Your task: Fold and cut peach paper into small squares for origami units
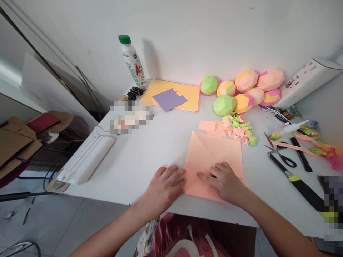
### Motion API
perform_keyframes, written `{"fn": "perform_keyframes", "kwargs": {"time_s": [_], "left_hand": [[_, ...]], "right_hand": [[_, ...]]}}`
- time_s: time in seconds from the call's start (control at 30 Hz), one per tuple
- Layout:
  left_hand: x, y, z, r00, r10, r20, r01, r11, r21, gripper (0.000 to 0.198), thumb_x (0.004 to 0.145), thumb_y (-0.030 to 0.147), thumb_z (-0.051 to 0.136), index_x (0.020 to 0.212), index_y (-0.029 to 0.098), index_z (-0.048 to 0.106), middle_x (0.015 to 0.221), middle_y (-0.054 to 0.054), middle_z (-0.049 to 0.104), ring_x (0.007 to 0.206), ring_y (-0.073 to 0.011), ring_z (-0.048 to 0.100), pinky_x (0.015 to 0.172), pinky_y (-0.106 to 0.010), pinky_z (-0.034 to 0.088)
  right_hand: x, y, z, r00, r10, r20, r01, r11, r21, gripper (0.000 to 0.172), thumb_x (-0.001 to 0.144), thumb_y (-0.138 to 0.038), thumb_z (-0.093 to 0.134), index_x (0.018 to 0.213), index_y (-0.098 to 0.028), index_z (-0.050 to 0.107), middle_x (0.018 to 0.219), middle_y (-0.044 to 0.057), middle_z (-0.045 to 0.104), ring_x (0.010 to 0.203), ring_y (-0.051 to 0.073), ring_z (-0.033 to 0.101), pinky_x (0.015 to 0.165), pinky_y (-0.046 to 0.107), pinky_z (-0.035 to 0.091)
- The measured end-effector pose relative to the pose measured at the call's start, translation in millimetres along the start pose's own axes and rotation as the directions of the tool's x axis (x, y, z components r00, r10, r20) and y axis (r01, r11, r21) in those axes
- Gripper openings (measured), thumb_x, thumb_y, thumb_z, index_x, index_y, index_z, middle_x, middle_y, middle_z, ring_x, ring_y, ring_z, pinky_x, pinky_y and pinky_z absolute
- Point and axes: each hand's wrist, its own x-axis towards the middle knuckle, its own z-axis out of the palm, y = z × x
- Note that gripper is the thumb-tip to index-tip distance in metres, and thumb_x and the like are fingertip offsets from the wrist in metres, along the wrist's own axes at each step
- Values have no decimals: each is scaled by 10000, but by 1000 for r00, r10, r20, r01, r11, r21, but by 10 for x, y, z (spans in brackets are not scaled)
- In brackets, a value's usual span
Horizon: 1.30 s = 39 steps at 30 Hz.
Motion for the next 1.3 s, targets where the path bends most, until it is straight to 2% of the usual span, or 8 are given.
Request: {"fn": "perform_keyframes", "kwargs": {"time_s": [0.23, 0.3, 0.4, 0.47, 0.57, 0.83, 1.07, 1.3], "left_hand": [[30, 12, -1, 1000, -24, 9, 24, 1000, 9, 101, 916, 222, 546, 964, 178, 623, 1166, -65, 611, 1201, -284, 467, 854, -404, 400], [32, 7, 11, 999, -31, 8, 31, 1000, 3, 94, 903, 225, 565, 961, 185, 627, 1161, -55, 612, 1213, -292, 463, 868, -413, 402], [27, 4, 30, 999, -45, -4, 45, 999, -4, 81, 904, 223, 569, 940, 195, 636, 1165, -44, 610, 1225, -291, 459, 888, -420, 402], [22, 8, 35, 998, -57, -4, 57, 998, -5, 94, 916, 226, 559, 948, 204, 644, 1174, -42, 609, 1232, -287, 456, 900, -420, 402], [17, 16, 28, 998, -60, -13, 60, 998, -9, 110, 924, 235, 554, 962, 213, 655, 1173, -41, 612, 1235, -284, 458, 910, -415, 407], [28, 11, 7, 999, -48, -8, 48, 999, -14, 110, 893, 215, 573, 968, 203, 653, 1174, -47, 617, 1254, -285, 448, 952, -421, 395], [15, 28, -15, 996, -80, 37, 81, 996, -32, 144, 896, 224, 565, 1012, 223, 652, 1215, -32, 604, 1278, -292, 418, 1006, -451, 359], [-7, 32, -24, 995, -76, 57, 77, 997, -16, 163, 907, 210, 523, 1008, 232, 649, 1231, -31, 596, 1281, -292, 418, 1019, -469, 352]], "right_hand": [[44, -84, -142, 997, 70, -17, -70, 997, -13, 379, 854, -38, 427, 1119, -187, 653, 768, 50, 548, 718, 161, 448, 726, 330, 381], [85, -225, -179, 994, 84, -66, -88, 994, -59, 319, 855, -59, 451, 1067, -165, 664, 915, 104, 606, 853, 200, 506, 811, 401, 414], [159, -527, -133, 986, 29, -166, -52, 989, -135, 266, 850, -96, 485, 1036, -162, 664, 1091, 141, 624, 1096, 290, 491, 950, 543, 362], [202, -719, -52, 987, -21, -159, -7, 986, -169, 209, 866, -172, 515, 1002, -137, 671, 1079, 137, 640, 1121, 305, 491, 986, 545, 351], [223, -888, 54, 991, -47, -127, 18, 975, -220, 274, 896, -308, 536, 978, -87, 677, 1041, 151, 657, 1102, 311, 514, 1003, 536, 356], [80, -848, 75, 991, -59, -118, 39, 986, -163, 255, 892, -191, 502, 1102, -83, 598, 1069, 167, 642, 1090, 287, 545, 980, 507, 364], [124, -832, 97, 998, -30, -50, 24, 993, -117, 218, 870, -176, 497, 1073, -164, 577, 1049, 127, 615, 1026, 278, 527, 920, 494, 396], [65, -807, 23, 1000, -12, -14, 10, 992, -127, 160, 858, -142, 505, 995, -160, 587, 978, 117, 615, 1023, 273, 528, 949, 500, 377]]}}
